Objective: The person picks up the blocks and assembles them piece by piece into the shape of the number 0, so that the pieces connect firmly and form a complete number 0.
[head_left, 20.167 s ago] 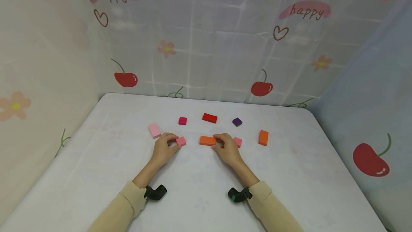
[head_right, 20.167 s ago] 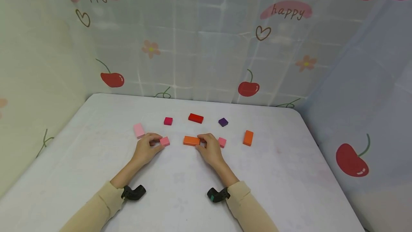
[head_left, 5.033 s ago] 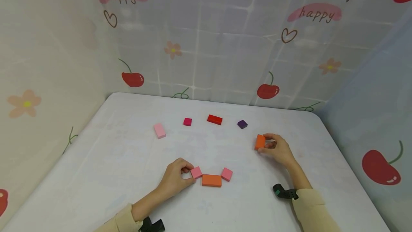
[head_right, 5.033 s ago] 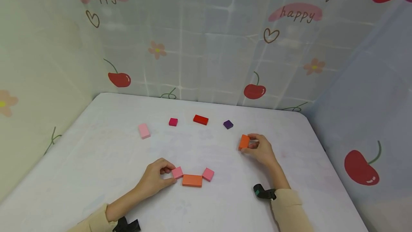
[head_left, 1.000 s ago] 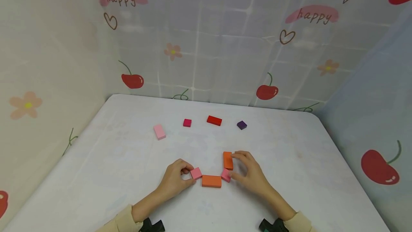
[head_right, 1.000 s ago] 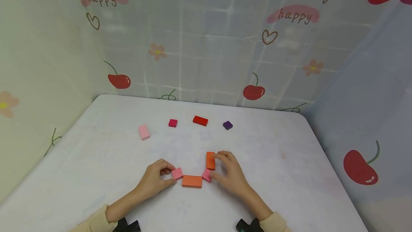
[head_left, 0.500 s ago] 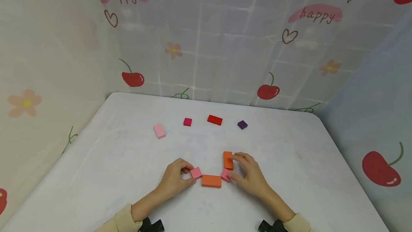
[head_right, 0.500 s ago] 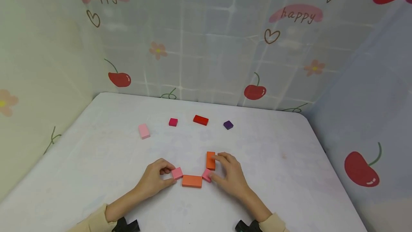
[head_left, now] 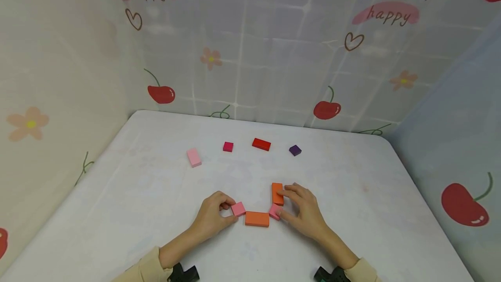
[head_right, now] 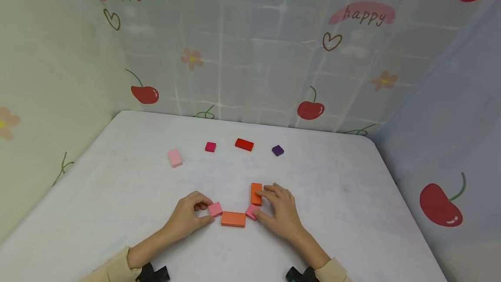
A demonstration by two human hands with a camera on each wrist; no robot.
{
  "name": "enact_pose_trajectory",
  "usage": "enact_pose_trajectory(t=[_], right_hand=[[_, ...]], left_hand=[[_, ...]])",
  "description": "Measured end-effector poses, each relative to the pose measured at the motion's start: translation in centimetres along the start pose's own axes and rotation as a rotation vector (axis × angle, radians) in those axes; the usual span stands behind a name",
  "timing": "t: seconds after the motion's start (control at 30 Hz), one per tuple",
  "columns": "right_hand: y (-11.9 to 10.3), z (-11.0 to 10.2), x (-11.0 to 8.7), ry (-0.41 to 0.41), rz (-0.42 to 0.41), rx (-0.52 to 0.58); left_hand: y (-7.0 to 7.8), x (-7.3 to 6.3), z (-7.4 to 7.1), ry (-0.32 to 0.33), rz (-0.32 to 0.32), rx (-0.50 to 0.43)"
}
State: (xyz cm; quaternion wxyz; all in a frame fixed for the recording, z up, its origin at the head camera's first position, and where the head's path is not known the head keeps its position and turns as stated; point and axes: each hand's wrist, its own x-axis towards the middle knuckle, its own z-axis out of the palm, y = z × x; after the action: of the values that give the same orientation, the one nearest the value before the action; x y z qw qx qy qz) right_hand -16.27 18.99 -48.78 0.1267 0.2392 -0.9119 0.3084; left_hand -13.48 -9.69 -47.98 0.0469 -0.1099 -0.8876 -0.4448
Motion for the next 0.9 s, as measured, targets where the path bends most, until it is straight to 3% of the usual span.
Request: enact_pose_trajectory(t=[0.3, 0.53, 0.9], right_hand=[[-0.09, 0.06, -0.01, -0.02, 0.023, -0.025], [-0.24, -0.11, -0.01, -0.032, 0.029, -0.038], [-0.1, -0.1, -0.07, -0.02, 0.013, -0.046]], left_hand=[[-0.45, -0.04, 0.21, 0.054, 0.111, 0.007], [-0.29, -0.01, 0.13, 0.018, 0.03, -0.003], [-0.07, 0.0, -0.03, -0.006, -0.003, -0.004]])
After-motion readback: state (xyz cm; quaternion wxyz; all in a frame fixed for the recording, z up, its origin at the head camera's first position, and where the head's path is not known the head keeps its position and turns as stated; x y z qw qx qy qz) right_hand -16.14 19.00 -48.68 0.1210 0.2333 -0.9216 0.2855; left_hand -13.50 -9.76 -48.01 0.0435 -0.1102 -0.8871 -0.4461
